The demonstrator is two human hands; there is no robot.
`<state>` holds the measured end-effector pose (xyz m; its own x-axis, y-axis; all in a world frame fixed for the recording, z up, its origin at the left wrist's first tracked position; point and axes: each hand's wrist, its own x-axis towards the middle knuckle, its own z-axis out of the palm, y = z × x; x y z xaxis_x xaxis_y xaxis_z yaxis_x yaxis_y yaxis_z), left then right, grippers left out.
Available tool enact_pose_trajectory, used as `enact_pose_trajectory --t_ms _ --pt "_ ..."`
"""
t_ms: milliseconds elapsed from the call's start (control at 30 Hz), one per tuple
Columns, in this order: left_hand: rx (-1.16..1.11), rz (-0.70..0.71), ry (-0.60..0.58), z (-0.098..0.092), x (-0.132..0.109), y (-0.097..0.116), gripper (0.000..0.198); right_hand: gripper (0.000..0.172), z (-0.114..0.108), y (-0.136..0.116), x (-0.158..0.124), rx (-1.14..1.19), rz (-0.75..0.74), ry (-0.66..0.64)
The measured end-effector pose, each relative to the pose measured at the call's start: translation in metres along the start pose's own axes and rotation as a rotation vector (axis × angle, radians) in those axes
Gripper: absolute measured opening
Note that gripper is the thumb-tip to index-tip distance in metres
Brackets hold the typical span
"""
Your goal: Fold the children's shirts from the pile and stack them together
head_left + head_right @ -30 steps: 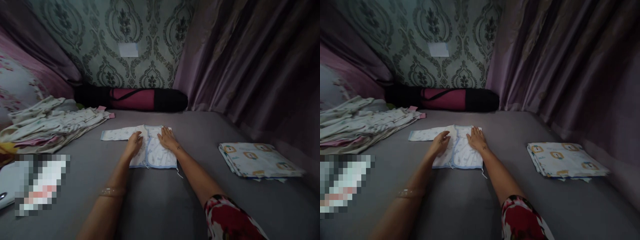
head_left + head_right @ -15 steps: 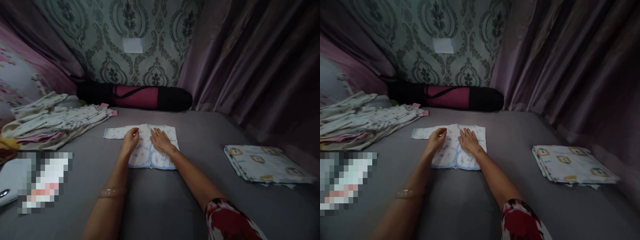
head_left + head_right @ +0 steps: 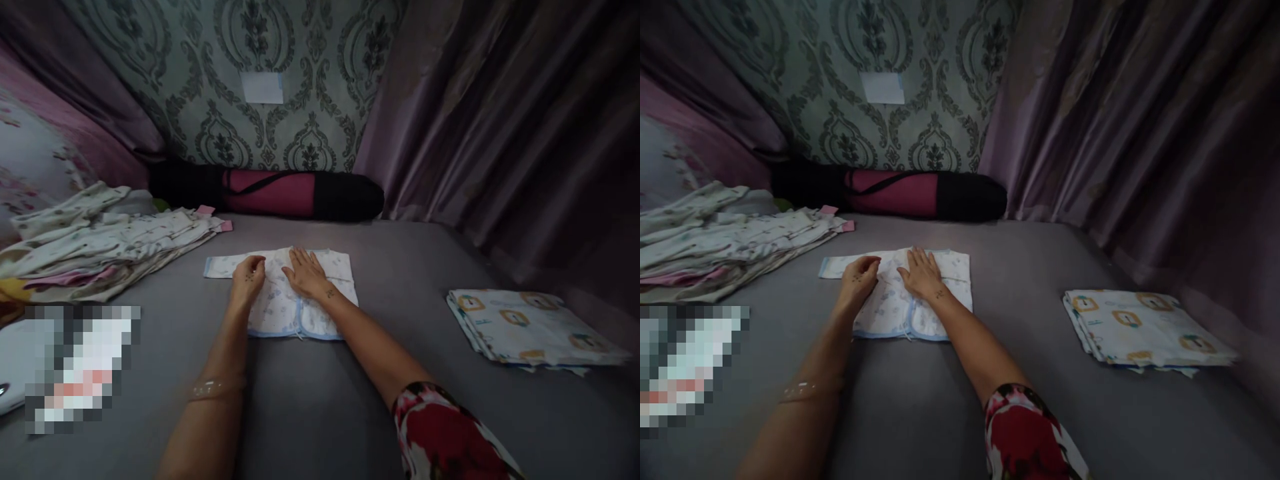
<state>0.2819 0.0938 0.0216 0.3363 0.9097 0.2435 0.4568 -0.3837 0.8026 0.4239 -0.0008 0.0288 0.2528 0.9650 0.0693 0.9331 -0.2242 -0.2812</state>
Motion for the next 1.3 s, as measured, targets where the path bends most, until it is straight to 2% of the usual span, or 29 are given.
enact_pose_trajectory --t_ms 133,267,467,600,700,867,1000,1167,1300 --pt "0.018 -0.036 0.051 -0.006 -0.001 0.0 0.033 0.067 0.012 0.0 0.002 0.005 0.025 -0.058" --pt "0.061 -0.168 0.123 -0.015 0.0 -0.004 0.032 0.066 0.01 0.0 0.002 -0.004 0.033 -0.094" --pt "0.306 -0.401 0.381 -0.032 0.001 -0.016 0.043 0.063 0.0 -0.003 0.004 -0.031 0.037 -0.113" --pt "0.341 -0.577 0.464 -0.04 0.004 -0.019 0.052 0.045 -0.006 -0.01 0.013 -0.099 0.004 0.002" --pt "0.336 -0.565 0.458 -0.041 0.008 -0.023 0.05 0.038 -0.005 -0.017 0.025 -0.095 -0.087 0.094" --pt "0.296 -0.482 0.456 -0.038 0.012 -0.037 0.041 0.036 0.007 -0.025 0.039 -0.031 -0.234 0.035" --pt "0.286 -0.443 0.481 -0.034 0.014 -0.046 0.03 0.035 0.014 -0.026 0.038 -0.049 -0.222 0.043" --pt "0.332 -0.463 0.384 -0.036 0.017 -0.045 0.026 0.036 0.015 -0.025 0.036 -0.015 -0.23 0.091" --pt "0.165 -0.494 0.402 -0.043 0.025 -0.042 0.024 0.036 0.013 -0.025 0.037 0.002 -0.192 0.131"
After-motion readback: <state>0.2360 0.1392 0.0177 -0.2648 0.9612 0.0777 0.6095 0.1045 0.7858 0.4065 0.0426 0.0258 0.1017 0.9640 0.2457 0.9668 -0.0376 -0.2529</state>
